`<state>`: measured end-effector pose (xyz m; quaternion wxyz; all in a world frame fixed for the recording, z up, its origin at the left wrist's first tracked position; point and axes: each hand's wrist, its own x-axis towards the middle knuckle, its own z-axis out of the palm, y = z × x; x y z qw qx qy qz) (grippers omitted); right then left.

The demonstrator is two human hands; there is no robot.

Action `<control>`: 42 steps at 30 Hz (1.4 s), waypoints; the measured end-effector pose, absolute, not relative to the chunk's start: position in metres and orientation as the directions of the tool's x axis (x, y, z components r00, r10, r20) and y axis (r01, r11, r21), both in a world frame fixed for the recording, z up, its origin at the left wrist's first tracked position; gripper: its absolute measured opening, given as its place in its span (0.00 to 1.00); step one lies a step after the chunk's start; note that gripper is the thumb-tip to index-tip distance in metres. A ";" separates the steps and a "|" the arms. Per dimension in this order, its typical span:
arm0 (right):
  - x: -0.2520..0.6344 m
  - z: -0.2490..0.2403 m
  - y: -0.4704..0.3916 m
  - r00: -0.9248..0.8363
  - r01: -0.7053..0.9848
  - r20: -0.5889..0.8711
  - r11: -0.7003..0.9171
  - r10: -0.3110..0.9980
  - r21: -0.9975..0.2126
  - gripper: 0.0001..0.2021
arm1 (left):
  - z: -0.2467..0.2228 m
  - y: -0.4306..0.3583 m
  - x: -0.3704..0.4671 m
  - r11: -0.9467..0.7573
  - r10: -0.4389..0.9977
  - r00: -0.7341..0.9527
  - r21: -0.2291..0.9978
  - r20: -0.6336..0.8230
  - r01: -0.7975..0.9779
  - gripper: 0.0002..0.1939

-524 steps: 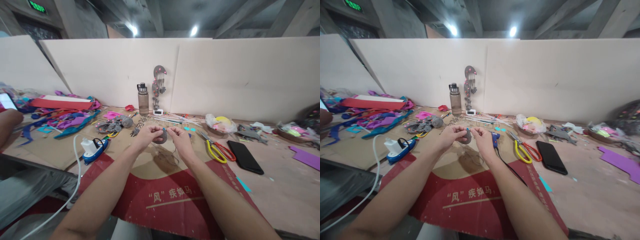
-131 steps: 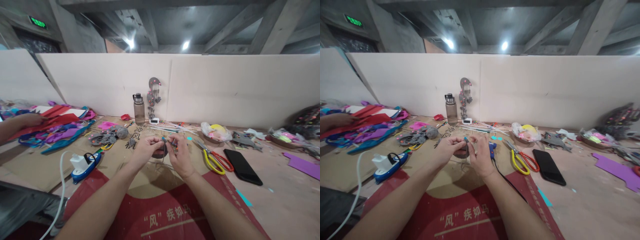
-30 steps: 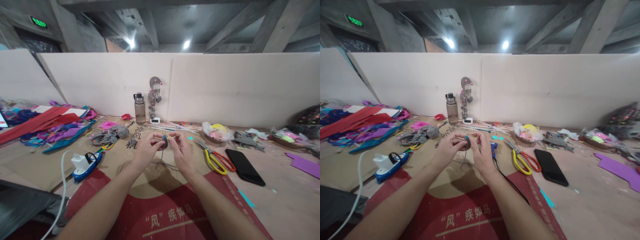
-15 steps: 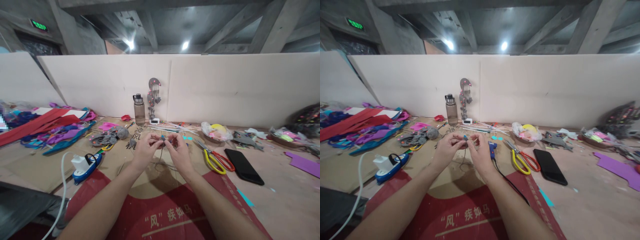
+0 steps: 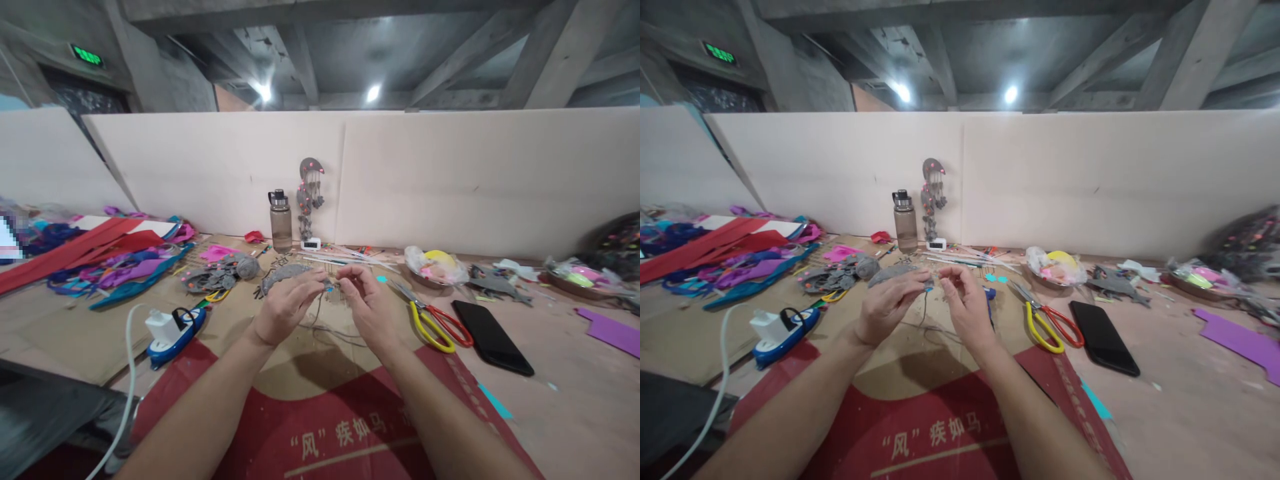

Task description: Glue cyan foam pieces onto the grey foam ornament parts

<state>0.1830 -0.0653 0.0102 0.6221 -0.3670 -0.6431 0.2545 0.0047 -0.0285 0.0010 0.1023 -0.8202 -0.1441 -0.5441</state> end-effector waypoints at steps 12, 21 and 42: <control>0.177 0.008 -0.062 0.169 0.048 0.506 0.505 0.846 -0.862 0.10 | -0.004 -0.027 0.016 -0.825 0.437 0.095 0.356 0.895 0.439 0.03; 0.152 -0.007 -0.064 -0.129 0.210 0.416 0.435 0.900 -0.876 0.07 | -0.011 -0.014 0.010 -0.744 0.469 0.217 0.251 0.856 0.619 0.07; 0.201 0.008 -0.047 0.101 0.636 0.417 0.264 0.903 -0.725 0.12 | 0.001 -0.026 0.024 -0.592 0.781 0.302 0.802 0.547 0.077 0.07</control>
